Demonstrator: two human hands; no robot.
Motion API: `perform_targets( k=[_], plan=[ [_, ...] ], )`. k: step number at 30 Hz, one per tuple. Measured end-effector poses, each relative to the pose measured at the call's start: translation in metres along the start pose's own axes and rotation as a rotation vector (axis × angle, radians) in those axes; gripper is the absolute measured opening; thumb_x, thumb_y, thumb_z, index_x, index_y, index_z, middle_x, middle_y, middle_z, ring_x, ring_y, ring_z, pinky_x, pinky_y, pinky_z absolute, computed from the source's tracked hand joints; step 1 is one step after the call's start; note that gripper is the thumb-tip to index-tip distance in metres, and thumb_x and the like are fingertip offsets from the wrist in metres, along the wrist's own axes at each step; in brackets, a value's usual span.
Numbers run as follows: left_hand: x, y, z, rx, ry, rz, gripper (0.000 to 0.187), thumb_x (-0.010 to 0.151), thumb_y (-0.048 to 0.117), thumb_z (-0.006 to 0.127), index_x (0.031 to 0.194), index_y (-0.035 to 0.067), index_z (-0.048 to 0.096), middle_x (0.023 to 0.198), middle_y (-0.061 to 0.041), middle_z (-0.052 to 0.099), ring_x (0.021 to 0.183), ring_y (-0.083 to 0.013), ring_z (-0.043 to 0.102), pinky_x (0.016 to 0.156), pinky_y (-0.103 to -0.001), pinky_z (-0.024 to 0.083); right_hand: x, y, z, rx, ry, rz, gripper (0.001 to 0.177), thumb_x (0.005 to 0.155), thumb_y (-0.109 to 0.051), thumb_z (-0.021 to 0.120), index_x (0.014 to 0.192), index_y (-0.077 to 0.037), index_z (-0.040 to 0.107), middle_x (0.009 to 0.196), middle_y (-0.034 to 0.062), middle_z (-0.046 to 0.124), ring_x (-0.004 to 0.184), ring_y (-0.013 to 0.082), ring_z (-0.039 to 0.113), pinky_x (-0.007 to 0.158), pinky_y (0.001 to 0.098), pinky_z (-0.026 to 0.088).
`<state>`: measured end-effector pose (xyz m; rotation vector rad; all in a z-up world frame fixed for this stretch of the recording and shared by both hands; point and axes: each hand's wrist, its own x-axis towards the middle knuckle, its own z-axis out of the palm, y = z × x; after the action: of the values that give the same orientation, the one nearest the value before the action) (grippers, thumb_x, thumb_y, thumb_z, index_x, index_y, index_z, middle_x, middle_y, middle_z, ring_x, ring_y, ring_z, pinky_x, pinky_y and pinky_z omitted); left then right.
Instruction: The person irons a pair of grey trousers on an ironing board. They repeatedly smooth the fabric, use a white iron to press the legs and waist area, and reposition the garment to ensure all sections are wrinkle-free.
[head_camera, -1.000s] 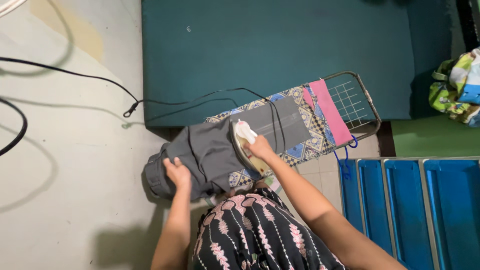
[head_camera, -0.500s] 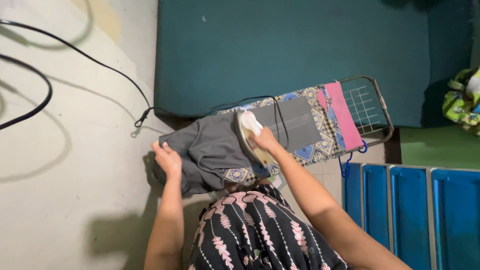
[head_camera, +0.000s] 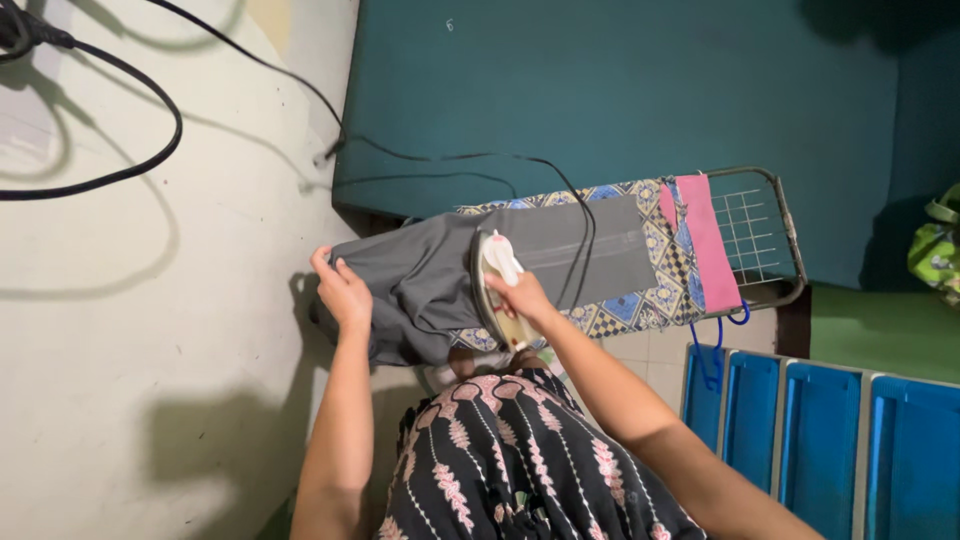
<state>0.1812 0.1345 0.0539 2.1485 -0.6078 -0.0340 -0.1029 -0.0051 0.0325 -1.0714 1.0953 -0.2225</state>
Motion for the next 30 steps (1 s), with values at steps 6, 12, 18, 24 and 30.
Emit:
perform_targets(
  k=[6, 12, 18, 24, 30],
  plan=[
    [0.013, 0.001, 0.007, 0.033, -0.031, 0.051, 0.019, 0.102, 0.002, 0.051, 0.115, 0.014, 0.058, 0.097, -0.023, 0.069, 0.093, -0.0461, 0.066, 0.078, -0.053, 0.049, 0.049, -0.026, 0.020, -0.013, 0.024, -0.036, 0.043, 0.092, -0.034, 0.076, 0.069, -0.003, 0.057, 0.048, 0.0025, 0.048, 0.034, 0.0123, 0.044, 0.035, 0.0312, 0.031],
    [0.013, -0.016, 0.025, 0.161, -0.180, 0.023, 0.020, 0.101, 0.013, 0.055, 0.116, 0.018, 0.067, 0.119, -0.017, 0.063, 0.103, -0.0411, 0.065, 0.087, -0.050, 0.051, 0.075, -0.038, 0.028, -0.015, -0.005, -0.041, 0.040, 0.092, -0.033, 0.076, 0.072, -0.003, 0.057, 0.050, 0.0015, 0.046, 0.035, 0.0114, 0.041, 0.035, 0.0315, 0.029],
    [-0.010, 0.013, 0.030, 0.388, -0.528, 0.056, 0.050, 0.086, 0.048, 0.076, 0.130, 0.027, 0.065, 0.156, -0.012, 0.035, 0.127, -0.0410, 0.047, 0.102, -0.057, 0.041, 0.073, -0.040, 0.026, -0.113, 0.015, 0.036, 0.041, 0.090, -0.034, 0.077, 0.081, 0.003, 0.062, 0.051, 0.0040, 0.052, 0.036, 0.0142, 0.046, 0.035, 0.0333, 0.034],
    [-0.041, 0.021, 0.040, 0.547, -0.547, 0.034, 0.064, 0.080, 0.035, 0.078, 0.141, 0.031, 0.058, 0.169, -0.008, 0.012, 0.147, -0.0387, 0.024, 0.113, -0.069, 0.022, 0.022, 0.006, -0.004, -0.288, -0.066, 0.028, 0.041, 0.085, -0.035, 0.079, 0.111, -0.004, 0.072, 0.068, 0.0082, 0.066, 0.044, 0.0147, 0.053, 0.045, 0.0330, 0.047],
    [-0.048, 0.012, 0.053, 0.502, -0.566, 0.092, 0.060, 0.089, 0.029, 0.069, 0.148, 0.027, 0.054, 0.172, -0.008, 0.006, 0.155, -0.0388, 0.014, 0.115, -0.073, 0.016, 0.013, 0.054, -0.016, -0.452, -0.059, -0.139, 0.048, 0.083, -0.038, 0.080, 0.113, -0.001, 0.075, 0.093, 0.0109, 0.079, 0.081, 0.0185, 0.072, 0.077, 0.0323, 0.057]
  ],
)
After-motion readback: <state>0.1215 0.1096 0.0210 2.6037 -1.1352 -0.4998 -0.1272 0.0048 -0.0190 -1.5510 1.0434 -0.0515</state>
